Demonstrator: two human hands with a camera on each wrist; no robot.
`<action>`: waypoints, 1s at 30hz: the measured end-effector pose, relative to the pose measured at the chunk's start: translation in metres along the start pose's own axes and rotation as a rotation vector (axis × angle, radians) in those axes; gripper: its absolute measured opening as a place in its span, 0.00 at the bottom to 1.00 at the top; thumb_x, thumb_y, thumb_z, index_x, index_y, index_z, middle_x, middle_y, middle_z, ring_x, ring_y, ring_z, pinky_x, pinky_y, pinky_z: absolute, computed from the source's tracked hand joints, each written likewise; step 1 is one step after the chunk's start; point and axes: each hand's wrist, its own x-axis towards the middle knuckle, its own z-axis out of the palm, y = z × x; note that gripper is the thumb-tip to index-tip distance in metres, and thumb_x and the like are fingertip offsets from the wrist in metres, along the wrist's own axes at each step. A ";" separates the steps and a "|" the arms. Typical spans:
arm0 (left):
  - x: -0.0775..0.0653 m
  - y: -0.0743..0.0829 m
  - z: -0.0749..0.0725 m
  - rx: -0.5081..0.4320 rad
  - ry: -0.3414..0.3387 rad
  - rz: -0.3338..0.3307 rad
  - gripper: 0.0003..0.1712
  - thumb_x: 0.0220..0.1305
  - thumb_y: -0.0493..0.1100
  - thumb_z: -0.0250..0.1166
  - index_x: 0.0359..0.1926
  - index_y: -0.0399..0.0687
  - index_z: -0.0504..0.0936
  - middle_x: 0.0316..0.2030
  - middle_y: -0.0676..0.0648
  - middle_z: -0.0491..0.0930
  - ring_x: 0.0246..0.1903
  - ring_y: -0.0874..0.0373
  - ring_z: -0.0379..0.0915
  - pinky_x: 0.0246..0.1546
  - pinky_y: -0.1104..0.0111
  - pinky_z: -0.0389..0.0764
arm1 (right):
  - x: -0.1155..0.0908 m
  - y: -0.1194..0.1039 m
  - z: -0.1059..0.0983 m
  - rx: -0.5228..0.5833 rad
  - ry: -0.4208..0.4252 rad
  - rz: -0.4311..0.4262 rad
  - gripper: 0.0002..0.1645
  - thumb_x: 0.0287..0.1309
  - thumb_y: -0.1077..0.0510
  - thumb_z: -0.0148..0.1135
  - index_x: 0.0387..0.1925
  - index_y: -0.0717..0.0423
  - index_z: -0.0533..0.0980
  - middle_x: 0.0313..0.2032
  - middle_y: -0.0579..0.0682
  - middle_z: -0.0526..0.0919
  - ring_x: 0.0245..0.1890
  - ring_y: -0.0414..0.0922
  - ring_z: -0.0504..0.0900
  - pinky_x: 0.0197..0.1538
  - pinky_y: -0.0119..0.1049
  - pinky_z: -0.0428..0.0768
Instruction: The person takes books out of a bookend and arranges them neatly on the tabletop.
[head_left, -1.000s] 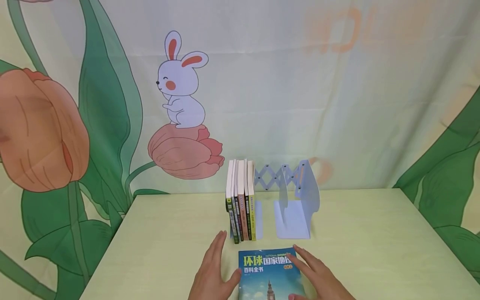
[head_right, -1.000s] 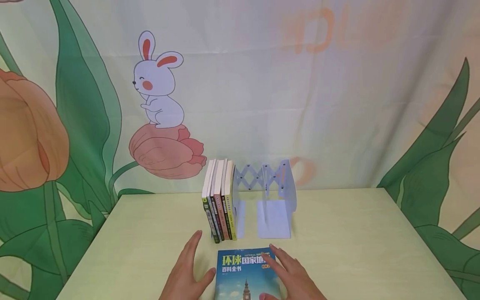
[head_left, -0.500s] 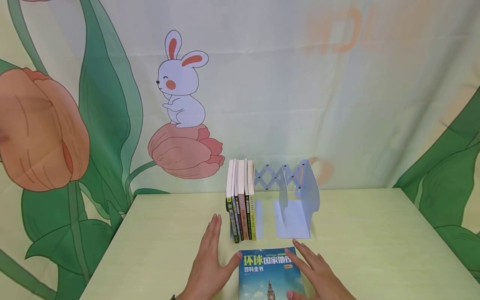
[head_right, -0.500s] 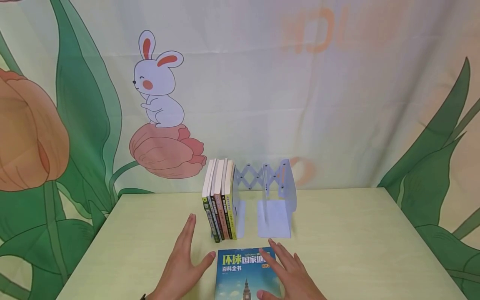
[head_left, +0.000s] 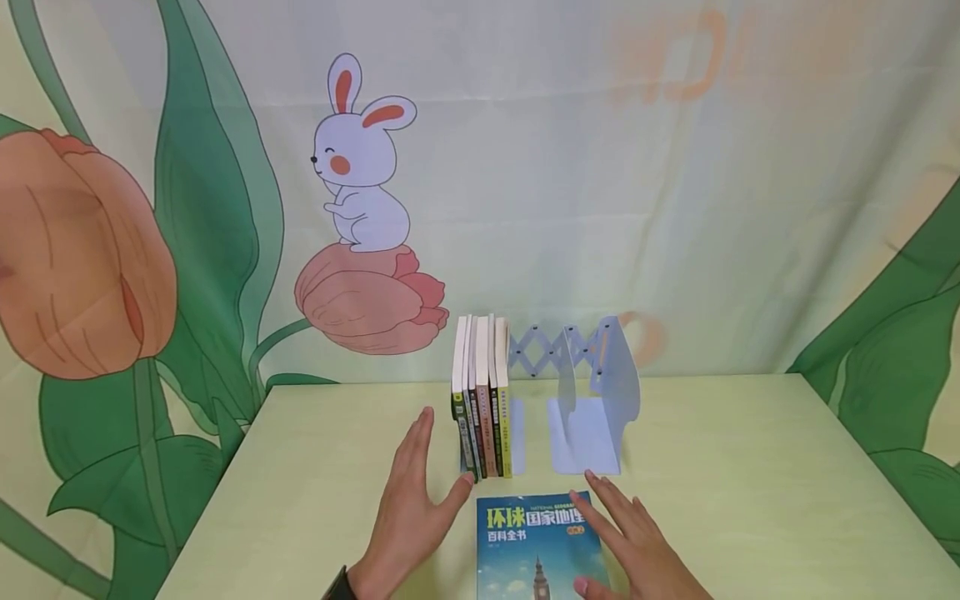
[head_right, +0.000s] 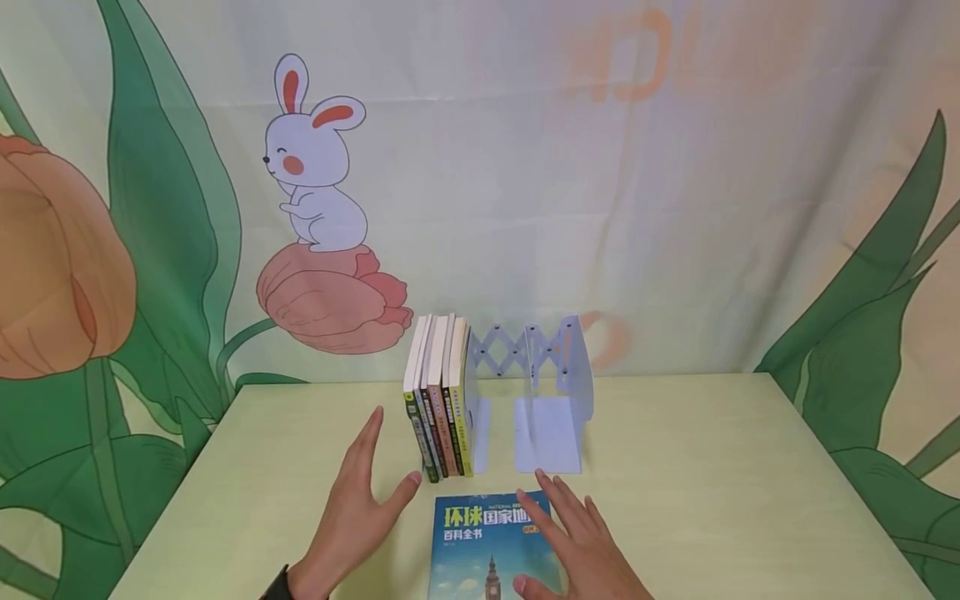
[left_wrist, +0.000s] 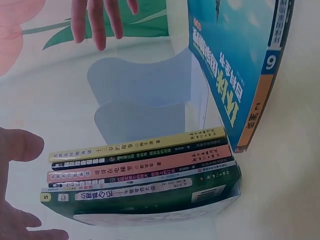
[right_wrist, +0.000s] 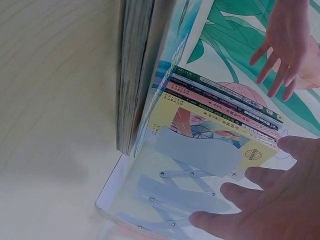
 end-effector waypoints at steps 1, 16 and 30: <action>0.002 0.000 0.000 -0.011 0.003 -0.004 0.54 0.63 0.56 0.66 0.78 0.68 0.39 0.78 0.52 0.45 0.76 0.47 0.45 0.68 0.40 0.59 | 0.000 0.000 0.000 0.004 -0.003 0.004 0.50 0.55 0.38 0.66 0.75 0.31 0.54 0.77 0.48 0.55 0.73 0.50 0.54 0.63 0.71 0.62; 0.022 -0.001 0.003 -0.063 0.086 0.018 0.47 0.64 0.53 0.64 0.78 0.58 0.49 0.76 0.44 0.53 0.74 0.43 0.51 0.67 0.39 0.60 | 0.004 -0.001 0.002 0.017 -0.013 0.034 0.47 0.57 0.38 0.63 0.75 0.28 0.54 0.76 0.47 0.56 0.73 0.54 0.58 0.64 0.71 0.60; 0.033 0.002 0.004 -0.111 0.125 0.046 0.45 0.66 0.52 0.63 0.77 0.54 0.52 0.75 0.44 0.57 0.72 0.42 0.58 0.65 0.42 0.65 | 0.004 0.001 0.004 0.029 0.004 0.028 0.46 0.57 0.40 0.64 0.75 0.29 0.54 0.76 0.45 0.55 0.72 0.55 0.58 0.63 0.71 0.61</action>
